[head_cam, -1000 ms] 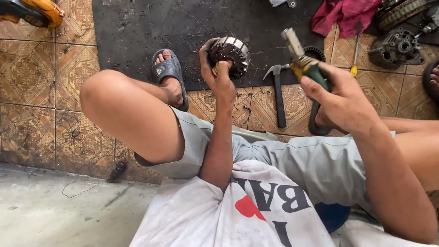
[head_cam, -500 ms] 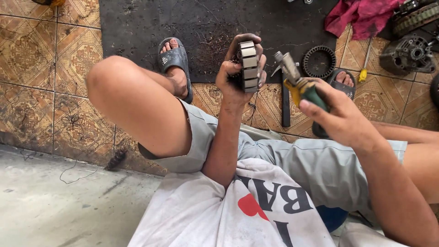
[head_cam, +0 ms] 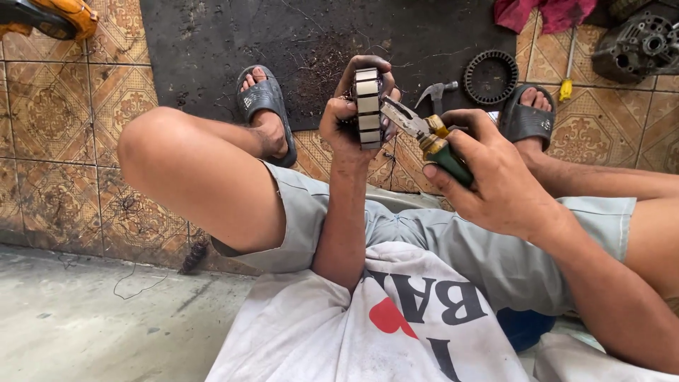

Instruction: Using pliers to pry and remove copper wire windings from an electric motor stator core.

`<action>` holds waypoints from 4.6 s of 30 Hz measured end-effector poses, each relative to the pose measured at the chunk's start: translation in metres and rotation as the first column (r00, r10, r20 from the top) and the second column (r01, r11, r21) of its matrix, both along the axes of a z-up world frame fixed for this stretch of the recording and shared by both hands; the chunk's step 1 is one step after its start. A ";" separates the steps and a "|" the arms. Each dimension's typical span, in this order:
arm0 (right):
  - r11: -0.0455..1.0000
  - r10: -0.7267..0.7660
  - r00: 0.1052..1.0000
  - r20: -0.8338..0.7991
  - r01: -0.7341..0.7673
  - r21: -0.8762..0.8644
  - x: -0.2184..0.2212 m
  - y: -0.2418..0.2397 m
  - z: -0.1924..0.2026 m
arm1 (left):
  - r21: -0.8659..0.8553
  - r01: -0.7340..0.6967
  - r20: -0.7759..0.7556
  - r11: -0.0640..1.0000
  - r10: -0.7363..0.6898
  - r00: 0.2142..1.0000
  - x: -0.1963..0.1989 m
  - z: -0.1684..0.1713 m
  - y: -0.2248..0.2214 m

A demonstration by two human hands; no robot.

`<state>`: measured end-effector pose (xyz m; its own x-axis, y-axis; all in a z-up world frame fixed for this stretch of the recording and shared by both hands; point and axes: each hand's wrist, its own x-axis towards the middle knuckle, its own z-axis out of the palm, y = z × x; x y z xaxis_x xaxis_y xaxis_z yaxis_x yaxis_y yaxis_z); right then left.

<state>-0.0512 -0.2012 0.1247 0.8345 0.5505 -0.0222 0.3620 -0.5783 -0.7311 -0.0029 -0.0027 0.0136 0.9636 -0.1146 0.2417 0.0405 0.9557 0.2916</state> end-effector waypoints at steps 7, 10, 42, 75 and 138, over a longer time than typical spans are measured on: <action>1.000 -0.017 0.998 0.061 0.017 0.003 -0.003 -0.002 -0.008 | 0.058 -0.077 0.016 0.995 0.076 0.997 0.000 -0.016 0.003; 1.000 -0.022 0.997 0.077 0.021 0.007 -0.006 -0.002 -0.010 | 0.077 -0.094 0.069 0.993 0.089 0.994 0.002 -0.013 0.000; 0.965 -0.209 0.949 -0.237 0.240 0.110 0.023 -0.023 -0.001 | 0.611 -0.541 0.178 0.578 0.566 0.805 0.011 -0.016 -0.007; 0.984 0.040 0.938 0.343 0.022 -0.175 -0.008 -0.011 -0.029 | 0.006 -0.086 0.047 0.996 0.086 0.995 0.000 -0.012 -0.003; 0.854 -0.224 0.776 -0.589 0.448 0.266 -0.006 -0.038 0.000 | 0.714 -0.696 0.696 -0.073 -0.036 0.717 -0.005 0.013 -0.004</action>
